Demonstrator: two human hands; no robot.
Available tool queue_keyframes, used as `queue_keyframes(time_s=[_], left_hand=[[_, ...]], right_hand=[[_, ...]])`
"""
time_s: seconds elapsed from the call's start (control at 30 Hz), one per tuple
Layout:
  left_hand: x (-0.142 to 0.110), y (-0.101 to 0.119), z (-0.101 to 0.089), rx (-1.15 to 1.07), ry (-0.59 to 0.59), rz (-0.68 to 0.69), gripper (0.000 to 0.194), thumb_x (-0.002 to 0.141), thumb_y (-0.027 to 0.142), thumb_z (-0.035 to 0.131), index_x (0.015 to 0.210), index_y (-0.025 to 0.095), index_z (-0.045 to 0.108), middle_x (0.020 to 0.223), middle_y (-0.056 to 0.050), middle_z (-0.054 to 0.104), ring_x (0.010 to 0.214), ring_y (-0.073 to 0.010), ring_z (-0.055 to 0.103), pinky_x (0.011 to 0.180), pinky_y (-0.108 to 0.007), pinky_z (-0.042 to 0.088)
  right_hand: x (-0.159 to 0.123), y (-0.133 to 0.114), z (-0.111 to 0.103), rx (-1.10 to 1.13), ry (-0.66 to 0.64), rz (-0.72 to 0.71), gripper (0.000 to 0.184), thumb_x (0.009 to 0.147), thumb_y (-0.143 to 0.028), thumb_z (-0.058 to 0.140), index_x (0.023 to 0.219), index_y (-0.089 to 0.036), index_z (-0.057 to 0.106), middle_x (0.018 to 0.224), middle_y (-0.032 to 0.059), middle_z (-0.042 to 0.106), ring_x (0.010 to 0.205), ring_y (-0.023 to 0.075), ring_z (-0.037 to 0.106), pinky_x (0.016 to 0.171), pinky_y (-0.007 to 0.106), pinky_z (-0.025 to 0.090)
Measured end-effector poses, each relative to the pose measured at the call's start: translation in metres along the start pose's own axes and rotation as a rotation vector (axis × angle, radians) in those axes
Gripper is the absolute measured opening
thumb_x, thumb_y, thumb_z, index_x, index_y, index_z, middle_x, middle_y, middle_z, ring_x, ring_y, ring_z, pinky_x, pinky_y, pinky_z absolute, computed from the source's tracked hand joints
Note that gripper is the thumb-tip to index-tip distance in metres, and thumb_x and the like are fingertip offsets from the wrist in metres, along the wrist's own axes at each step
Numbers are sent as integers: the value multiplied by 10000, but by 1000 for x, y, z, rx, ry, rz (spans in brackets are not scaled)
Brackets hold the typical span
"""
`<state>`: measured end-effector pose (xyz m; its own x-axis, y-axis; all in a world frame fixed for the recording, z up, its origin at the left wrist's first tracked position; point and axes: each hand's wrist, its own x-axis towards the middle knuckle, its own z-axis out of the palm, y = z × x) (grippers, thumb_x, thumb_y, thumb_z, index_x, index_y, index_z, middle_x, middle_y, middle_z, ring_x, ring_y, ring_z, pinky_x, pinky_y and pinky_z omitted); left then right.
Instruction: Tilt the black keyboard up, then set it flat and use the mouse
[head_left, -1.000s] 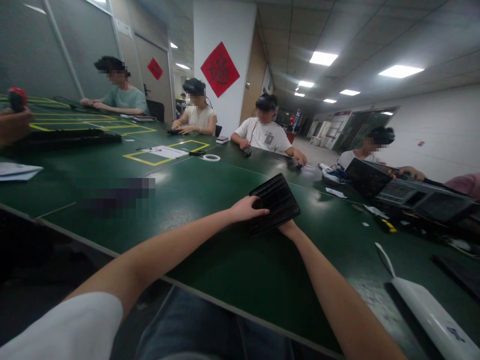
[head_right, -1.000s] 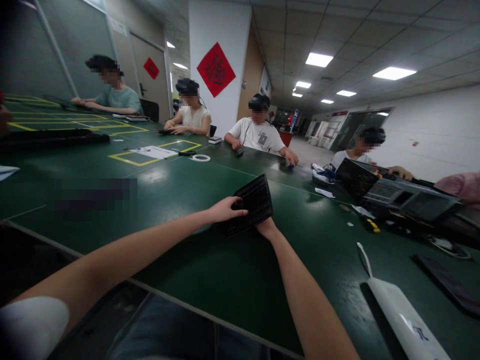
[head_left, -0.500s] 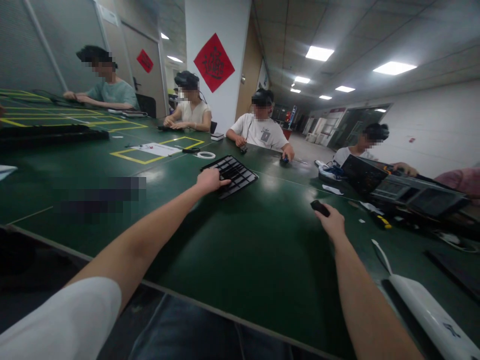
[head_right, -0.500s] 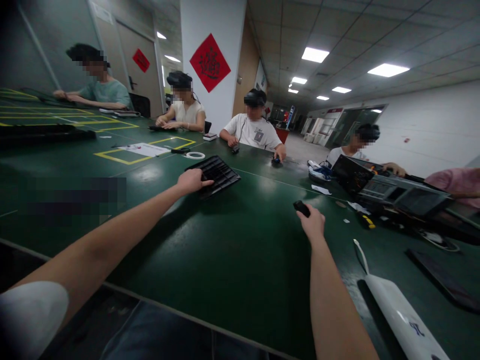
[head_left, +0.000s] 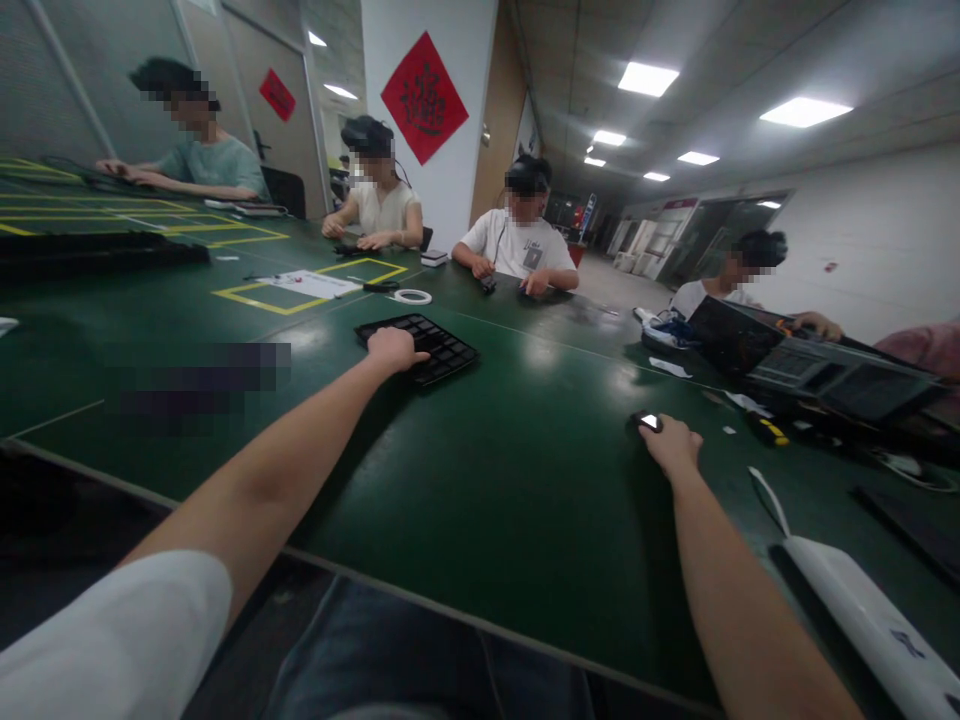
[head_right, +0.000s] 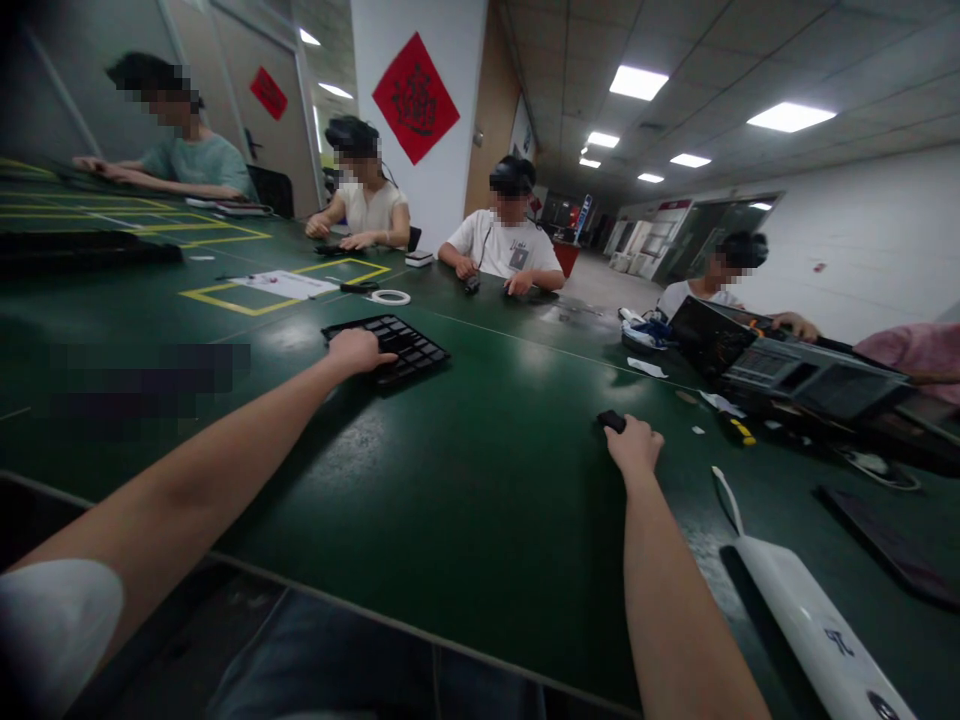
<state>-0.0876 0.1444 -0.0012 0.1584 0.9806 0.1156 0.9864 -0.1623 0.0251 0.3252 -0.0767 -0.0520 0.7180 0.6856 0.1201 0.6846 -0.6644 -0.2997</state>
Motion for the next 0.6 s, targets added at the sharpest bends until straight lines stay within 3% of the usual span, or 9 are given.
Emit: queue_keyframes(time_s=[0.13, 0.33, 0.43, 0.6], left_hand=[[-23, 39, 3, -194, 62, 115, 609, 763, 626, 507, 976, 70, 634, 1051, -219, 632, 974, -328, 597, 777, -346, 455], [-79, 111, 9, -656, 63, 404, 504, 825, 557, 474, 1059, 120, 568, 1044, -138, 631, 955, -245, 596, 804, -327, 460], [-100, 124, 14, -783, 51, 489, 481, 819, 524, 503, 1093, 130, 538, 1086, -135, 608, 993, -243, 574, 848, -349, 453], [-111, 123, 18, -866, 54, 489, 455, 840, 486, 486, 1119, 127, 499, 1074, -138, 596, 988, -248, 563, 841, -372, 452]], right_hand=[[-14, -38, 14, 211, -18, -315, 478, 748, -298, 576, 1187, -107, 590, 1177, 159, 610, 1134, 287, 524, 1029, 426, 334], [-60, -104, 24, 960, -272, -567, 487, 672, -297, 645, 1139, -167, 593, 1161, 93, 629, 1063, 234, 576, 990, 420, 397], [-72, -111, 23, 1173, -358, -577, 441, 636, -302, 688, 1058, -198, 613, 1092, 57, 662, 1037, 231, 590, 974, 425, 417], [-77, -111, 22, 1195, -397, -612, 430, 634, -281, 694, 1049, -202, 615, 1117, 49, 650, 1066, 229, 578, 1000, 419, 398]])
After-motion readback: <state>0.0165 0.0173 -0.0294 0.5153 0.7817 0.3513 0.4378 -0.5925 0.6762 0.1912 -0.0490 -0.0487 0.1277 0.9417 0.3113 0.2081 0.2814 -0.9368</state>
